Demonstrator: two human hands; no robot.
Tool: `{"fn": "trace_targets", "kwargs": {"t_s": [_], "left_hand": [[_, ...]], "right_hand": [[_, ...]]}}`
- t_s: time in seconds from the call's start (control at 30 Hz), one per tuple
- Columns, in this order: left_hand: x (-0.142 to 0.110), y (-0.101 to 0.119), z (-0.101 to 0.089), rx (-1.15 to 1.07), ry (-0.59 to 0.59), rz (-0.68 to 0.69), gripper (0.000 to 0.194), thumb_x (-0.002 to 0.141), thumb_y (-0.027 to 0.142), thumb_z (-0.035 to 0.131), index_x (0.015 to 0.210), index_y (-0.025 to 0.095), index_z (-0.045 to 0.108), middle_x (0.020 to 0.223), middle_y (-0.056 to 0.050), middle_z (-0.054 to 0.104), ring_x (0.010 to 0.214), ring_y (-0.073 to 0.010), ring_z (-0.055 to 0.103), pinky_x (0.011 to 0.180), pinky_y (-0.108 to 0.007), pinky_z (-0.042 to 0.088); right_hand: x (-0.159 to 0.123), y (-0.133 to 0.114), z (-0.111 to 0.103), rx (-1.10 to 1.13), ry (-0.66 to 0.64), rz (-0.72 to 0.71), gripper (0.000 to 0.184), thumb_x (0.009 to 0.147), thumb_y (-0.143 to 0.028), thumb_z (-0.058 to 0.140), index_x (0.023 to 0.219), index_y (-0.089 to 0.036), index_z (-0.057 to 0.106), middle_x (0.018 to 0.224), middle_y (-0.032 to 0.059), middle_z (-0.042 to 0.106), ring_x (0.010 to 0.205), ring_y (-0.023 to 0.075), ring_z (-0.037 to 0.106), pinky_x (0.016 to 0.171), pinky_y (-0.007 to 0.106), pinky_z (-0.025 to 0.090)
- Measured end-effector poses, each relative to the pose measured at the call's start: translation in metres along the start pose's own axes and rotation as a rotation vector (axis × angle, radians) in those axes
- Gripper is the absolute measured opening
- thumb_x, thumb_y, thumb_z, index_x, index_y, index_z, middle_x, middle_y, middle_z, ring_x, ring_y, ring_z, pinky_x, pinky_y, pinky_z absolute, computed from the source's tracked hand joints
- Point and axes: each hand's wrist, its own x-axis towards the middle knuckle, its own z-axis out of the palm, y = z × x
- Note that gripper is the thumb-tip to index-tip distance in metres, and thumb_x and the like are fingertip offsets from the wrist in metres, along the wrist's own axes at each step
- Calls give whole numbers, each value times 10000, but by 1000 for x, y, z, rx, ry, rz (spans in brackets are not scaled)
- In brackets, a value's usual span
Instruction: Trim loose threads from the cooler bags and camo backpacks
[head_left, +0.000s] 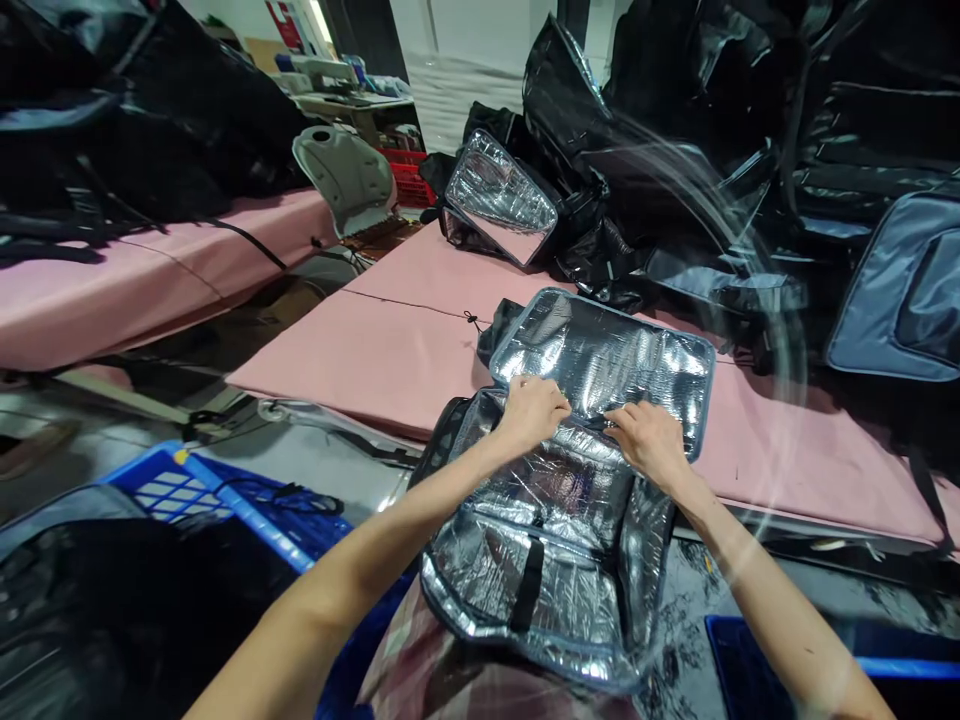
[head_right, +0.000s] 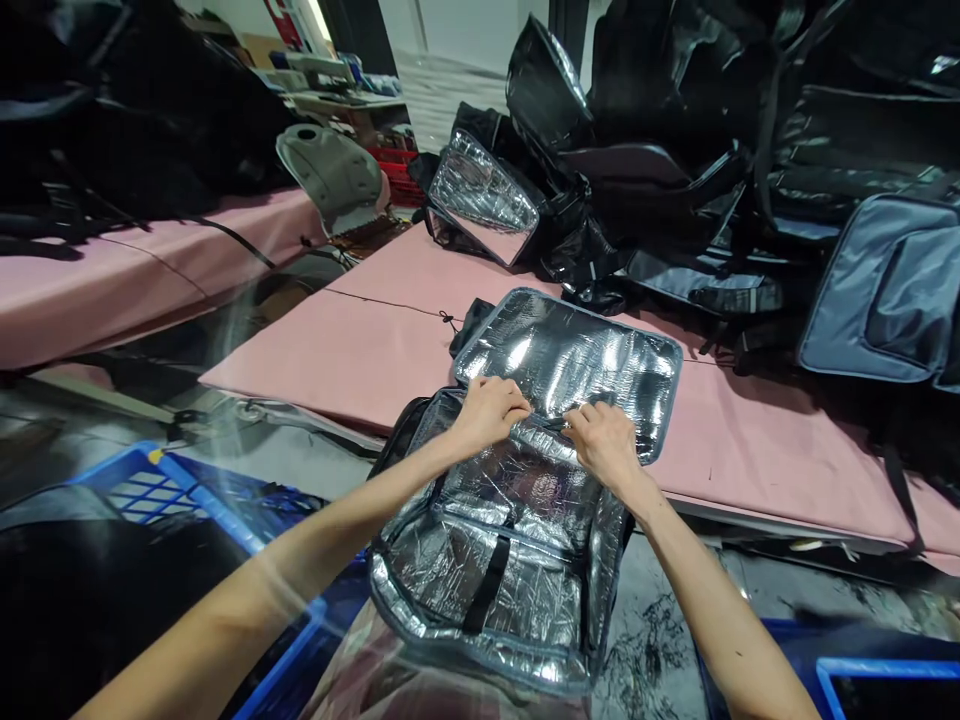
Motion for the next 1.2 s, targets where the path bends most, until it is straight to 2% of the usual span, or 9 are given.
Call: {"fn": "trace_targets", "kwargs": {"t_s": [0.1,0.17,0.27,0.37,0.53,0.67,0.8,1.03,1.2], "left_hand": [[-29,18,13,93,218,-37,130,848,271,520,865,203,630,845,-37,593,847,-197,480,814,-385,254],[-41,27,25,120,261,-88,136,828,302,558,883,192,616,834,-49,587,837,-210,471,784,-386,253],[-42,36,38,104,278,-158,141,822,308,565,874,184,607,827,-62,581,832,-221,465,776,-392,251],[-37,40,43,72,277,-165,126,858,252,502,834,181,602,798,-56,572,817,-210,466,783,-394,252],[-37,38,43,-22,250,-140,118,838,185,492,756,175,577,772,-24,552,802,-180,465,777,-367,269],[-38,35,41,-70,223,-125,74,797,162,527,736,175,567,771,-12,540,813,-171,467,789,-356,282],[-41,31,38,-70,216,-131,97,817,180,517,737,176,571,774,-16,546,816,-174,473,795,-355,297],[-49,34,54,-76,337,-229,163,839,277,549,957,175,595,851,-45,574,798,-173,504,733,-322,341],[-37,43,64,-99,348,-307,113,850,246,518,837,183,611,814,-40,573,753,-168,515,706,-324,340]], "right_hand": [[0,0,0,-17,37,-15,187,887,-313,467,929,-201,610,748,37,603,698,167,455,590,293,208],[0,-1,-1,-18,55,-23,177,884,-305,475,929,-200,611,747,36,602,698,165,452,590,295,206],[0,-2,-2,-19,84,-25,166,877,-303,491,925,-202,613,746,32,601,695,163,450,592,299,210],[-2,-3,-4,-24,125,-29,158,877,-287,491,922,-199,614,747,31,607,689,160,443,601,301,221],[-10,-4,-11,-69,221,-107,156,876,-200,478,952,-197,614,834,33,642,717,153,440,639,306,242],[-11,-8,-14,-144,240,-203,198,876,-127,447,959,-197,612,828,19,647,715,146,436,637,308,238],[-7,-13,-14,-172,229,-230,198,885,-127,438,953,-193,612,783,22,631,708,147,433,633,312,232],[-6,-13,-10,-160,227,-193,209,881,-128,444,984,-196,613,817,29,634,721,152,442,638,313,246],[-4,-10,-10,-161,229,-176,208,889,-150,442,992,-198,616,845,38,640,733,158,446,635,317,247]]}}
